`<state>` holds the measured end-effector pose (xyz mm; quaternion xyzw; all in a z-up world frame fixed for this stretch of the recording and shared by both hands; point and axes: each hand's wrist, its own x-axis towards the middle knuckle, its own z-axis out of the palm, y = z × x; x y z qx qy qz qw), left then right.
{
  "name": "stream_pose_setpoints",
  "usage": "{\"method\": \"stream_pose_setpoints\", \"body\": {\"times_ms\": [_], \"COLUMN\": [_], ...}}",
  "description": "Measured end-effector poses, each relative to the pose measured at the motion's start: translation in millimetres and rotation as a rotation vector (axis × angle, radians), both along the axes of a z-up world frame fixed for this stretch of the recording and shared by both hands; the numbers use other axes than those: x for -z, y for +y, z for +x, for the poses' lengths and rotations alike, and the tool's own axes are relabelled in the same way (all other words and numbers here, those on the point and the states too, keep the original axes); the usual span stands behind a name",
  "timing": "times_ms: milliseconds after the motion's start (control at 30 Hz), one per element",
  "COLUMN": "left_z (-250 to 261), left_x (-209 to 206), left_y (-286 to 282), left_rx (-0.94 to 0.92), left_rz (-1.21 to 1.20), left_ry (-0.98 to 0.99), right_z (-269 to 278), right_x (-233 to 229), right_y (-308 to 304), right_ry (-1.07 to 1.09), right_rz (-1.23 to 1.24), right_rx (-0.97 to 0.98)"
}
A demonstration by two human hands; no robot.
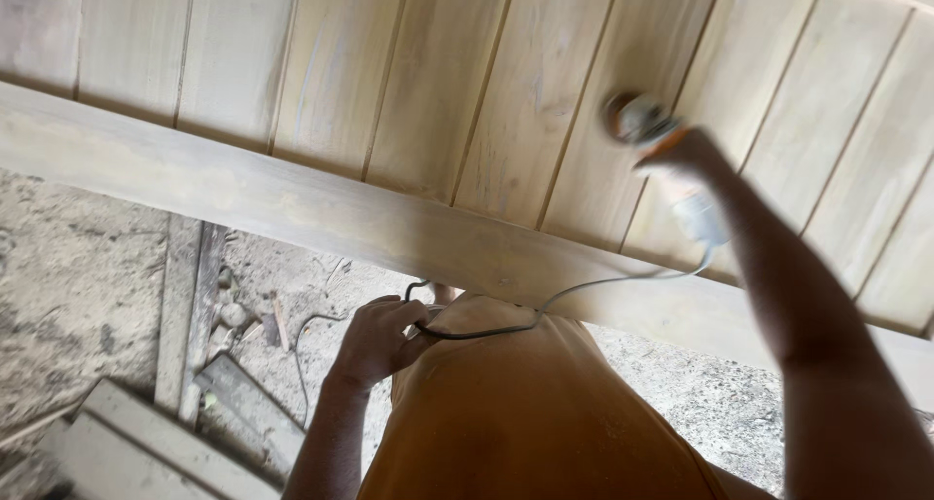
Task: The person uses an electric sander to smooth the surface of a wooden door. They move the sander across the panels and frame, occasionally adjusting the power cord with the other hand.
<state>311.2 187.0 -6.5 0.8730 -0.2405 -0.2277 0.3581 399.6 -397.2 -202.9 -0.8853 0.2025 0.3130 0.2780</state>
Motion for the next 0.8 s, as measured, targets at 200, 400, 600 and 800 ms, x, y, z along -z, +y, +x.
{"method": "stream_pose_setpoints", "body": {"times_ms": [200,400,600,800], "left_z": [10,1,-31,-52], "left_x": [-8,-3,12,20], "left_y": [37,61,73,92], "left_rx": [-0.064,-0.123,-0.225,-0.351], "left_rz": [-0.043,-0.134,-0.063,-0.075], "left_ry": [-0.048,-0.131,-0.045,0.018], "right_z": [-50,-2,90,59], "right_x": [-58,-67,-58,-48], "right_y": [157,201,166,209], "right_ry": [0.06,0.024,-0.085,-0.044], "right_rz": [-0.008,0.12,0.024,-0.055], "right_rx": [-0.015,0.033,0.112,-0.078]}}
